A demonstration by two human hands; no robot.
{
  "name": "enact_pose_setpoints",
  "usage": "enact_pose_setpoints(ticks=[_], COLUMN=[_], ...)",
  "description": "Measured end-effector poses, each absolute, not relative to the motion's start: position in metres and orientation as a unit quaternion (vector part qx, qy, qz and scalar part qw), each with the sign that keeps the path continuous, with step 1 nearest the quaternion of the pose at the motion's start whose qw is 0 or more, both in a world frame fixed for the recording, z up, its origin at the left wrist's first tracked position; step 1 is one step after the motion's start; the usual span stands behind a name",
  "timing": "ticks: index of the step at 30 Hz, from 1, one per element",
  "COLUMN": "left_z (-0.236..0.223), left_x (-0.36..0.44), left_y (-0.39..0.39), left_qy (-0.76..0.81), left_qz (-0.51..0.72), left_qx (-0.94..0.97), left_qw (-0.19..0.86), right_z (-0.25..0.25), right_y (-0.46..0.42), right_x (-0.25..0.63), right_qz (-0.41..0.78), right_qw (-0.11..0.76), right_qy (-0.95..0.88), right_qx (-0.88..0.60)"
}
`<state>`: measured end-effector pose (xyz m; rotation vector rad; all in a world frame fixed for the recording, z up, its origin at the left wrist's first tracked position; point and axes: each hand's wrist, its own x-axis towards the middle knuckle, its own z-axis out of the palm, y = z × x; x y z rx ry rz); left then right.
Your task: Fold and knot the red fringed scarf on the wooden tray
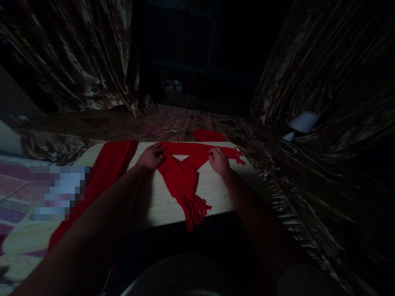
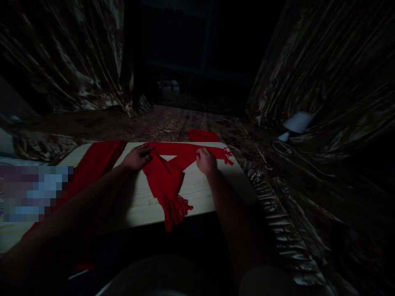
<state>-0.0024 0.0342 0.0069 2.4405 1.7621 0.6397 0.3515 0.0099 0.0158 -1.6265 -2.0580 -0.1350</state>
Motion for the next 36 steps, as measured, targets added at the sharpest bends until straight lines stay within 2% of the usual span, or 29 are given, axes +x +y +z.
enact_pose_setpoints(ticks=[5, 17, 27, 36], left_z=[0.006, 0.007, 0.004, 0.001], left_x=[-0.003, -0.003, -0.004, -0.004], left_y=[0.035, 0.035, 0.037, 0.039], left_qy=[0.549, 0.565, 0.559, 0.555], left_qz=[0.208, 0.210, 0.219, 0.211], left_qx=[0.809, 0.797, 0.799, 0.804], left_qw=[0.025, 0.030, 0.026, 0.020], right_z=[0.019, 0.041, 0.054, 0.049], right_y=[0.005, 0.007, 0.013, 0.013], right_x=[0.346, 0.330, 0.317, 0.319], right_qz=[-0.082, -0.131, -0.132, -0.125], right_qw=[0.231, 0.010, -0.017, 0.010], right_qy=[-0.759, -0.768, -0.788, -0.748], right_qx=[-0.603, -0.627, -0.601, -0.652])
